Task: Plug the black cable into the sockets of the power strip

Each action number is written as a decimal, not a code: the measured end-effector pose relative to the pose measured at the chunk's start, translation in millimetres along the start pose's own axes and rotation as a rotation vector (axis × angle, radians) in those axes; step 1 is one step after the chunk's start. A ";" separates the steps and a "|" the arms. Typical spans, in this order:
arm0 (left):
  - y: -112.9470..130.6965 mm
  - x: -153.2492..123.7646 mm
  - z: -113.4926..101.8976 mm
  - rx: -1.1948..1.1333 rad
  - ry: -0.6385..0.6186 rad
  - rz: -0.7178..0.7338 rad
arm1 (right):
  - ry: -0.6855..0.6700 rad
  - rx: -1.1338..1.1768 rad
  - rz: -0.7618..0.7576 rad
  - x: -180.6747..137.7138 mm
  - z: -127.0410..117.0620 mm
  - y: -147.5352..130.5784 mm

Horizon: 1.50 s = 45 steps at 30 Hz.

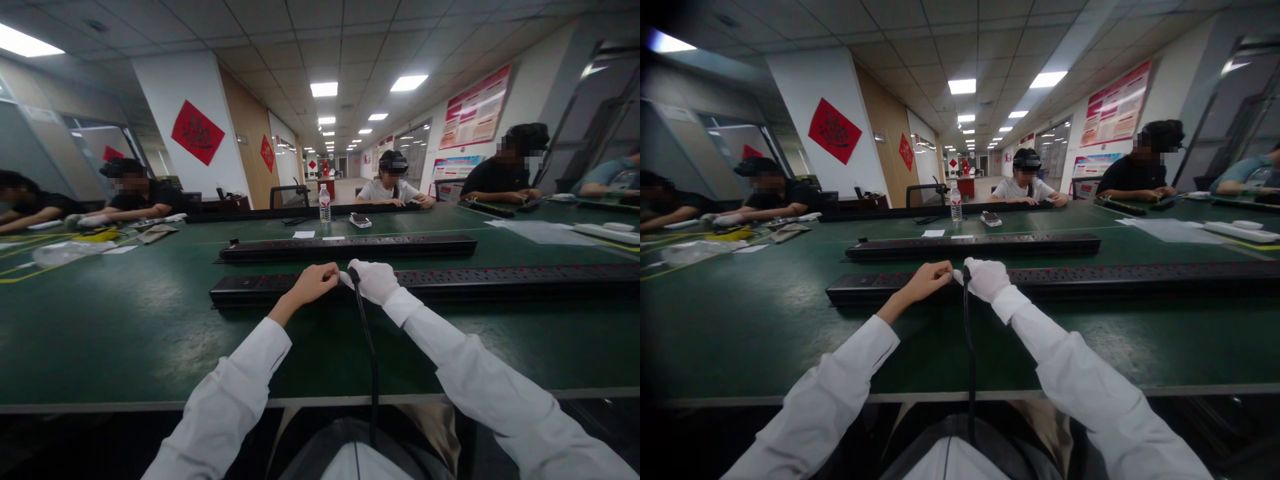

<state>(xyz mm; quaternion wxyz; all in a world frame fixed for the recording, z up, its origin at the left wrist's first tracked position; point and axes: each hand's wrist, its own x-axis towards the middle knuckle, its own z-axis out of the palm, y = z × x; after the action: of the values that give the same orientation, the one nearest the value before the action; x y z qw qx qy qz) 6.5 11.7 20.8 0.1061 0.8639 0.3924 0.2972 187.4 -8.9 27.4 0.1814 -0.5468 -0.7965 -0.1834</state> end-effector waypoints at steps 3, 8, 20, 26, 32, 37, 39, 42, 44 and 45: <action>0.8 -0.1 -0.1 -0.013 -0.007 -0.010 | 0.003 0.021 0.023 1.0 1.7 0.8; 0.3 0.0 0.3 -0.033 -0.004 0.002 | 0.000 0.030 0.028 2.1 3.3 1.7; -0.7 0.4 1.1 -0.024 0.011 0.003 | 0.072 0.038 -0.032 -1.6 4.6 1.9; -0.5 0.5 0.8 -0.035 0.011 0.020 | 0.057 0.028 -0.026 -2.0 3.3 1.2; 4.2 -0.3 -1.6 -0.040 0.005 0.003 | 0.026 0.030 -0.005 -1.5 3.3 0.2; 5.3 -0.4 -1.8 -0.050 -0.007 -0.020 | -0.018 0.028 0.012 -0.2 2.2 0.0; 4.7 -0.4 -1.6 -0.064 -0.009 -0.021 | -0.030 0.033 0.012 0.4 1.1 0.0; 3.7 -0.7 -1.2 -0.066 -0.004 -0.024 | -0.060 0.027 0.022 1.5 -0.6 0.4; 3.1 -0.8 -0.9 -0.063 0.001 -0.020 | -0.078 0.022 0.021 2.4 -0.8 0.9; 2.8 -0.8 -0.7 -0.065 0.004 -0.014 | -0.082 0.023 0.016 2.8 -0.5 1.4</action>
<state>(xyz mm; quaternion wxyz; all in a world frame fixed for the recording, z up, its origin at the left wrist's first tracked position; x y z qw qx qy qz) 7.4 9.2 22.2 0.1354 0.8567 0.3888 0.3107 187.8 -6.4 29.4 0.1563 -0.5580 -0.8009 -0.1505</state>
